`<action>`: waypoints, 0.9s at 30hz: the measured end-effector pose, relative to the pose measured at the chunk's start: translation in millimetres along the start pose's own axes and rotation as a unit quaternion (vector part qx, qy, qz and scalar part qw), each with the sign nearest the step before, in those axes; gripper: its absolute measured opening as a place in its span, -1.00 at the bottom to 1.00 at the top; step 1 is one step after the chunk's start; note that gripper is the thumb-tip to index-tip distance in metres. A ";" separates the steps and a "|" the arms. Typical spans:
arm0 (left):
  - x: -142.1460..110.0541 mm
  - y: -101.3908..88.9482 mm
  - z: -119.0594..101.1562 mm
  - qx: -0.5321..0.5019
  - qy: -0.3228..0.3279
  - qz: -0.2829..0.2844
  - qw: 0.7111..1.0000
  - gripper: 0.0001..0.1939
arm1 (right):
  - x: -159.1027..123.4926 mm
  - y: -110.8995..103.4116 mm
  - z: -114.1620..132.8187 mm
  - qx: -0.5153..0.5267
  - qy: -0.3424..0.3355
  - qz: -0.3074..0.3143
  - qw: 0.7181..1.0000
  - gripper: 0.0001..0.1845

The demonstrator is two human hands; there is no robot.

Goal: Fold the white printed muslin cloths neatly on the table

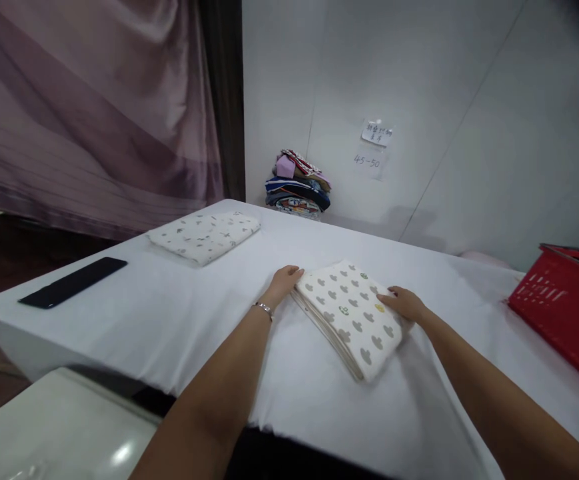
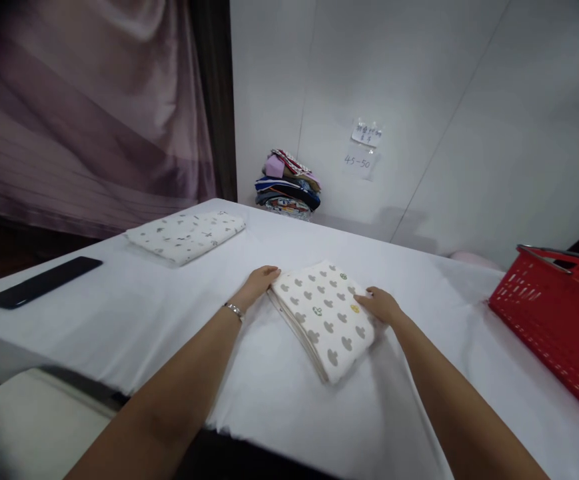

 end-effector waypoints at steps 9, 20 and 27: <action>-24.6 -27.3 -24.8 0.060 0.024 -0.045 0.997 -0.73 | -98.7 78.3 120.3 -0.077 -0.248 0.113 0.959 -0.34; -90.0 12.4 -74.6 0.237 0.265 0.019 0.934 -0.77 | -110.7 87.8 126.6 -0.079 -0.244 0.168 0.952 -0.38; -101.3 40.2 -67.7 0.268 0.298 0.115 0.909 -0.67 | -137.0 75.4 128.6 -0.014 -0.259 0.130 0.957 -0.44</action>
Point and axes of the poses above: each hand's wrist, its own x-axis towards the middle knuckle, its own y-axis out of the palm, z = x × y, the point moved 10 cm from there along x, towards the middle knuckle, and after that the axes turned 1 degree about y, right-handed, at the moved point
